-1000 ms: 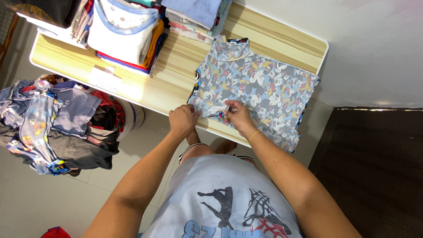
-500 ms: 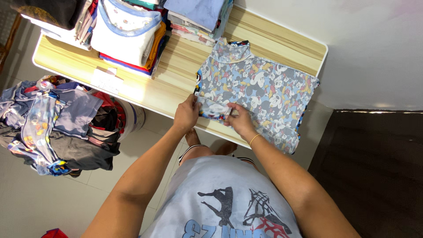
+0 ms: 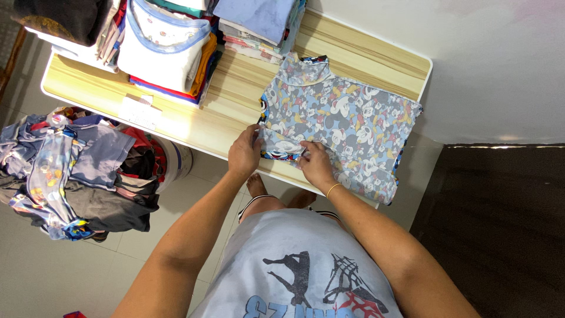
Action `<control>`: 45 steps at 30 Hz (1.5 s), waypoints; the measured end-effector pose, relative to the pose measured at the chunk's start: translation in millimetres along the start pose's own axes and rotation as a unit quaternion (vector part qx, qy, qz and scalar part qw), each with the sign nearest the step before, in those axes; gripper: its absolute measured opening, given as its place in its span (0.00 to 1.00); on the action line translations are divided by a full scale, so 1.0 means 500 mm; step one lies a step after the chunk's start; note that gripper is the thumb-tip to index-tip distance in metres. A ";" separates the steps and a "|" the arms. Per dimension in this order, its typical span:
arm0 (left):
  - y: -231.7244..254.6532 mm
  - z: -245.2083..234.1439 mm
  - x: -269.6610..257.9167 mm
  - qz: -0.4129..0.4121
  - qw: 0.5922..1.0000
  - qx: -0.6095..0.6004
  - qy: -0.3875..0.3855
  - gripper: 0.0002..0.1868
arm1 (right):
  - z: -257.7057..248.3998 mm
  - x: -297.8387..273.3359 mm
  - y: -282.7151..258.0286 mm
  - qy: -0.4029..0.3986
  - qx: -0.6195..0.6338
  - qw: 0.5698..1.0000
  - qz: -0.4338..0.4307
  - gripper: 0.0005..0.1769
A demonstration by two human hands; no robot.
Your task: The person folds clothes by hand on a table, including a blue shirt, a patterned shirt, and a pair of dark trousers, then places each folded item onto a stack of folded laundry.
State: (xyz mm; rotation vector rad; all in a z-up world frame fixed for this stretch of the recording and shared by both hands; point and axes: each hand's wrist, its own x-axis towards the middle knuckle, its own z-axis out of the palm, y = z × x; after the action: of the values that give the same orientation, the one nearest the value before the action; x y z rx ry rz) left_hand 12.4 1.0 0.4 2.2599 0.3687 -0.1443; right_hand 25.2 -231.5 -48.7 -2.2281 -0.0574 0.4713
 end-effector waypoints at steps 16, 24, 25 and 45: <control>-0.058 0.002 -0.028 0.244 0.889 0.342 -0.181 0.41 | -0.113 -0.092 0.000 0.002 -0.271 0.933 -0.235 0.26; -0.036 0.001 -0.104 0.174 0.884 0.396 -0.177 0.40 | -0.258 -0.203 0.161 0.100 -0.328 0.933 -0.105 0.27; -0.039 0.006 -0.101 0.191 0.881 0.398 -0.171 0.39 | -0.265 -0.217 0.181 0.107 -0.332 0.932 -0.096 0.28; -0.033 0.079 0.126 0.233 0.929 0.288 0.010 0.34 | -0.378 -0.139 0.257 0.092 -0.337 0.936 -0.032 0.21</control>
State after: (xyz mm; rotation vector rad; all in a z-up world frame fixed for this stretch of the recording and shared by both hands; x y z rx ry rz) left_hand 67.7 -5.1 -51.5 2.8602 -0.2473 0.0277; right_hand 12.4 -467.4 -14.1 -2.9248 -0.2206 0.2161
